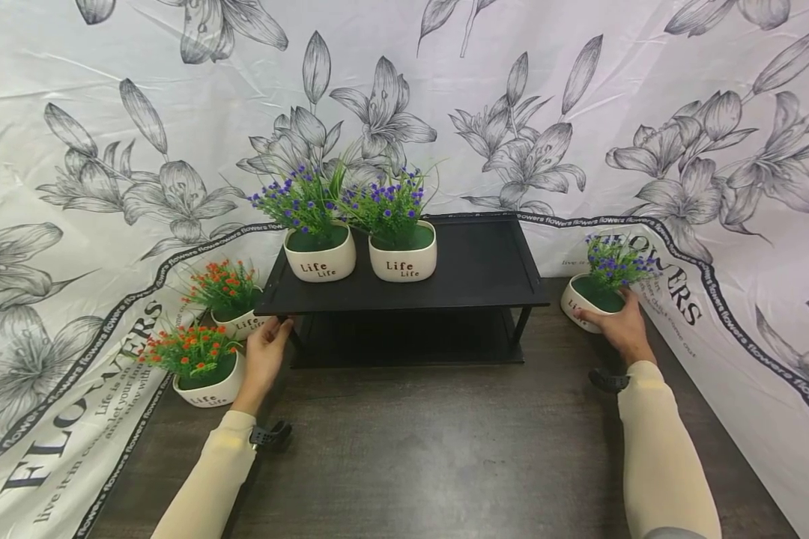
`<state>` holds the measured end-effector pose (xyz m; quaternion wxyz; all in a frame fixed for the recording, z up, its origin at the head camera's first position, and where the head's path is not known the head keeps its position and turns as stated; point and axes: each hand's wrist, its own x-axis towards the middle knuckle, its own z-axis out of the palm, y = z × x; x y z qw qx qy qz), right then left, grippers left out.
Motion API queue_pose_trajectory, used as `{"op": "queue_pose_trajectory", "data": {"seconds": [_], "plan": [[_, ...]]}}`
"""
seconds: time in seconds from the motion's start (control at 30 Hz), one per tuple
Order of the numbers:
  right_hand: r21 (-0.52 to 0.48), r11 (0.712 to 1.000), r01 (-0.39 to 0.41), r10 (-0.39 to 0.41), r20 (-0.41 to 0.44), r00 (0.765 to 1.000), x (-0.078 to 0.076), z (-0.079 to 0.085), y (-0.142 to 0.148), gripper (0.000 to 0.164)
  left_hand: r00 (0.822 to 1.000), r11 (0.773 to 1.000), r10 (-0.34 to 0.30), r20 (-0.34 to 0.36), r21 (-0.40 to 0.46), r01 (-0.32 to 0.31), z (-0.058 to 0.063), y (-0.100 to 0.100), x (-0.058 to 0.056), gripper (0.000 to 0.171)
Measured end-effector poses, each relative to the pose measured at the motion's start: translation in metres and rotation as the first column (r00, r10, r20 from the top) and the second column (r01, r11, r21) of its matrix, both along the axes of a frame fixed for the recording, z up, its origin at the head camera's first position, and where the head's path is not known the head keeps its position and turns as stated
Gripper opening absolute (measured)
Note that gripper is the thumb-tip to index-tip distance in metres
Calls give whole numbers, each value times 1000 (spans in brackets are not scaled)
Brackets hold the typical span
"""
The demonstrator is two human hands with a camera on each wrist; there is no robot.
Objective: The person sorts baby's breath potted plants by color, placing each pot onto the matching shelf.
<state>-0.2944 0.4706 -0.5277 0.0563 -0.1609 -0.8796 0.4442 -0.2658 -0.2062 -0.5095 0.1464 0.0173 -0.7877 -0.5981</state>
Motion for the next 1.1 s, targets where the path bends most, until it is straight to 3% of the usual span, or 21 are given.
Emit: {"op": "queue_pose_trajectory", "data": {"seconds": [0.03,0.1,0.17,0.27,0.5,0.67,0.83,0.97,1.1], "plan": [[-5,1000,0,0,-3,1000,0,2,0,125,1000,1000,-4,6,-6,4,5,1,3,36],[-10,1000,0,0,-8,1000,1,6,-1,125,1000,1000,-1,1,-13,1,4,0,2,35],[-11,1000,-3,3,0,1000,1,11,-1,127,1000,1000,3,-18,-20,-3,1,-1,0,35],[-14,1000,-16,16,-7,1000,2,17,0,127,999,1000,15,-49,-19,-16,-15,-6,-9,35],[32,999,-40,40,-9,999,4,32,3,128,999,1000,18,-42,-21,-19,-14,-4,-8,35],[74,995,-71,72,0,997,6,54,-2,131,999,1000,22,-41,-16,-23,-14,-4,-8,34],[130,987,-97,104,-45,994,8,78,-9,124,999,999,43,-34,-20,-43,-15,-4,-10,33],[150,982,-110,119,-50,992,11,97,-14,121,999,998,49,-2,-32,-49,-11,-2,-8,35],[146,983,-115,119,-14,993,16,114,-19,128,999,999,32,30,-34,-31,4,5,1,35]]}}
